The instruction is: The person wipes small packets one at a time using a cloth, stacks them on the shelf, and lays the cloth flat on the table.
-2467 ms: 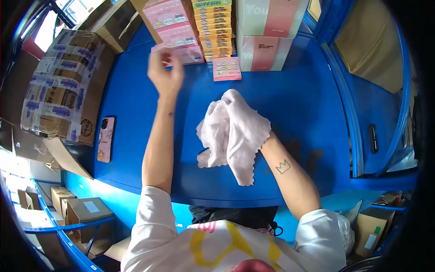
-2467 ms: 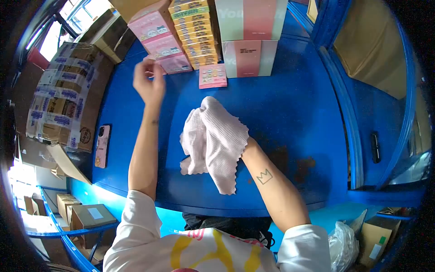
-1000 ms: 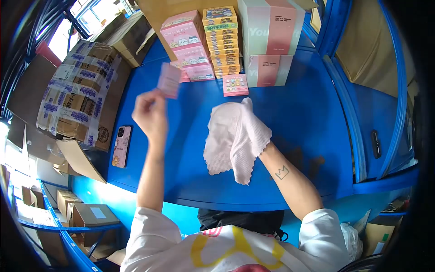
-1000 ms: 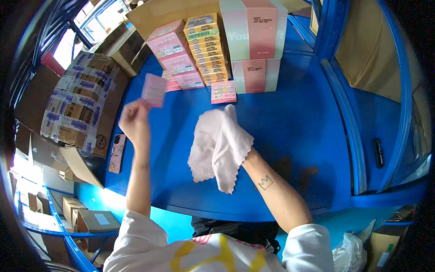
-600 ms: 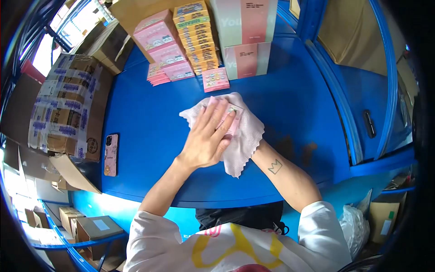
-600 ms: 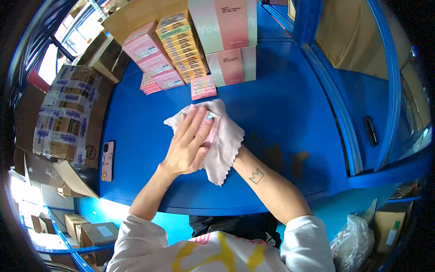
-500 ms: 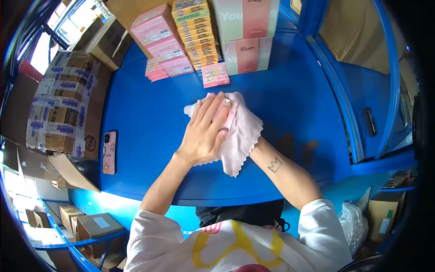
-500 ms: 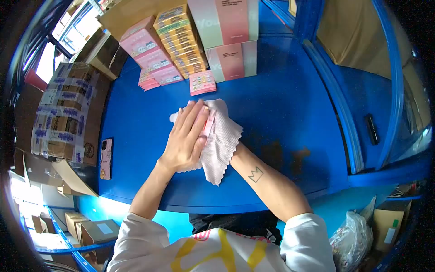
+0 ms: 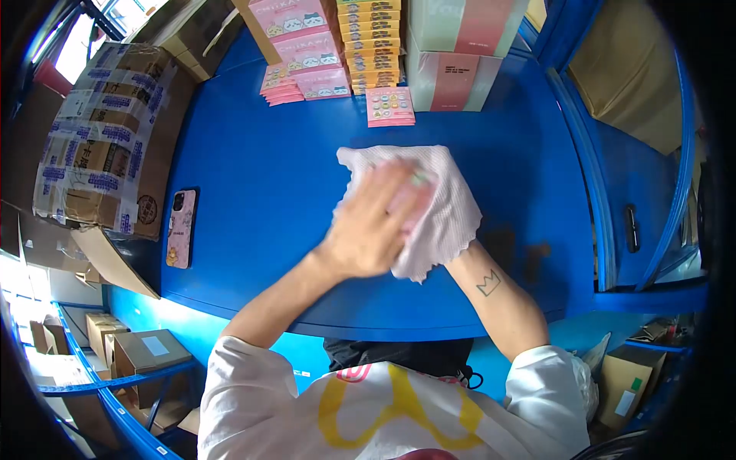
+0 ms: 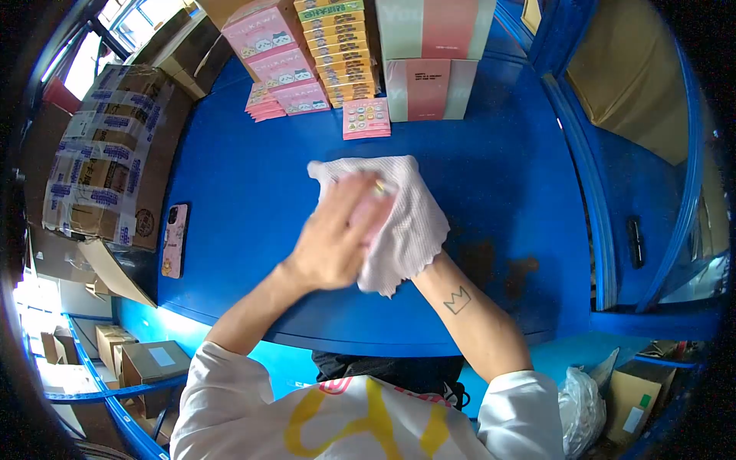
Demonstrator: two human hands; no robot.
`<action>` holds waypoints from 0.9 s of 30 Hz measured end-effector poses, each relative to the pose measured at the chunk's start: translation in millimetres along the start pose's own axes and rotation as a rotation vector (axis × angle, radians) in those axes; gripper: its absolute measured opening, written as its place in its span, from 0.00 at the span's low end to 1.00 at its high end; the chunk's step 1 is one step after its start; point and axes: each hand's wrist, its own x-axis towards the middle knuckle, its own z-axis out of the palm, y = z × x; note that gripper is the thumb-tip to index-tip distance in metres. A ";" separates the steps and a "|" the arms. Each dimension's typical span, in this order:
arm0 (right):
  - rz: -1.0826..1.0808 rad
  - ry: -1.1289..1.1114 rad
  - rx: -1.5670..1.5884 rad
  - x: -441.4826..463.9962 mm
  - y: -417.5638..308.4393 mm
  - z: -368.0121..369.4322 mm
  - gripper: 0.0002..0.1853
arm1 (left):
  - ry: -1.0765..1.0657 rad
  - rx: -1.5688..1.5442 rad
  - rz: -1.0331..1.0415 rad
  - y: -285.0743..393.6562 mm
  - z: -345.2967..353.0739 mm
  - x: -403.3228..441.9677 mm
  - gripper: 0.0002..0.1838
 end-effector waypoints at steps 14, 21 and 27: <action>0.373 0.285 0.906 -13.3 15.3 22.7 0.42 | -0.074 -0.021 0.051 11.1 3.5 -8.0 0.32; 0.189 0.115 1.253 3.7 37.3 25.4 0.30 | 0.257 -0.741 -0.368 -0.9 -26.0 -8.3 0.22; 0.222 -0.023 1.707 8.6 42.4 18.3 0.26 | 0.423 -1.168 -0.907 2.4 -41.9 -1.7 0.24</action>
